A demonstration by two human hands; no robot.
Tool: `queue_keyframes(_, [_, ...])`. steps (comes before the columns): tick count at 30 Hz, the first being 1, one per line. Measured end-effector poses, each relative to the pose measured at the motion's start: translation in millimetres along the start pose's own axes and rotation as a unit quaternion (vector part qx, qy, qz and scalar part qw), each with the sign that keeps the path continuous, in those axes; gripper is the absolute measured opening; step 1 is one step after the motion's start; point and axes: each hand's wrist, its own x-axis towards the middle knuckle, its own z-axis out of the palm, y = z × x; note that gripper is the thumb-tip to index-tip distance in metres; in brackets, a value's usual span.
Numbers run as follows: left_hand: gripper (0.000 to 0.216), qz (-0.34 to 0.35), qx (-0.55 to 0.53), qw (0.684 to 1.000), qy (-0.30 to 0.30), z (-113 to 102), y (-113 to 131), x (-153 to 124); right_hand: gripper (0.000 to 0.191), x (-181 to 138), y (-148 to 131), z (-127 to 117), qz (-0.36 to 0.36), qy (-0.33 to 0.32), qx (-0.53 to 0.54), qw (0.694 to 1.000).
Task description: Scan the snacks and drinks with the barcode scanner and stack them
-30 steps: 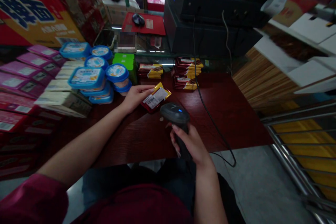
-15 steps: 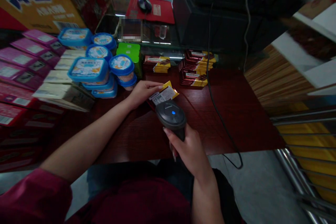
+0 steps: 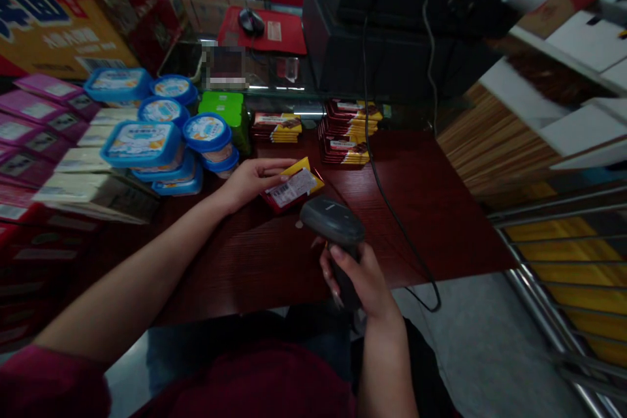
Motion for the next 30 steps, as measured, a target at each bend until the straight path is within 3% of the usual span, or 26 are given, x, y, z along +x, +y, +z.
queue_keyframes(2, [0.041, 0.074, 0.070, 0.993, 0.063, 8.2, 10.0, 0.9, 0.055, 3.0, 5.8, -10.7, -0.012, -0.009, 0.078, 0.997])
queue_keyframes(5, [0.036, 0.201, 0.238, 0.942, 0.126, 27.6, 24.6, 10.2, 0.052, 7.7, 12.6, -21.8, -0.021, -0.045, 0.155, 0.987])
queue_keyframes(10, [0.044, 0.298, 0.413, 0.861, 0.020, 64.3, 20.1, 54.8, 0.045, 9.8, 16.9, -26.1, -0.014, -0.071, 0.168, 0.983])
queue_keyframes(15, [0.041, 0.323, 0.474, 0.819, -0.022, 87.4, -7.1, 103.8, 0.048, 8.0, 16.6, -26.9, -0.008, -0.069, 0.184, 0.980])
queue_keyframes(21, [0.044, 0.316, 0.504, 0.802, -0.045, 85.5, -18.8, 135.8, 0.050, 10.8, 15.7, -26.5, 0.003, -0.063, 0.187, 0.980])
queue_keyframes(25, [0.044, 0.322, 0.501, 0.801, -0.054, 84.0, -17.9, 135.6, 0.050, 10.9, 15.4, -25.3, 0.011, -0.058, 0.183, 0.981])
queue_keyframes(28, [0.042, 0.340, 0.484, 0.806, -0.009, 73.0, -11.2, 119.5, 0.051, 9.1, 13.7, -24.5, 0.009, -0.051, 0.175, 0.983])
queue_keyframes(30, [0.040, 0.321, 0.472, 0.818, 0.070, 56.3, -5.1, 103.8, 0.050, 8.1, 12.2, -24.2, 0.010, -0.044, 0.166, 0.985])
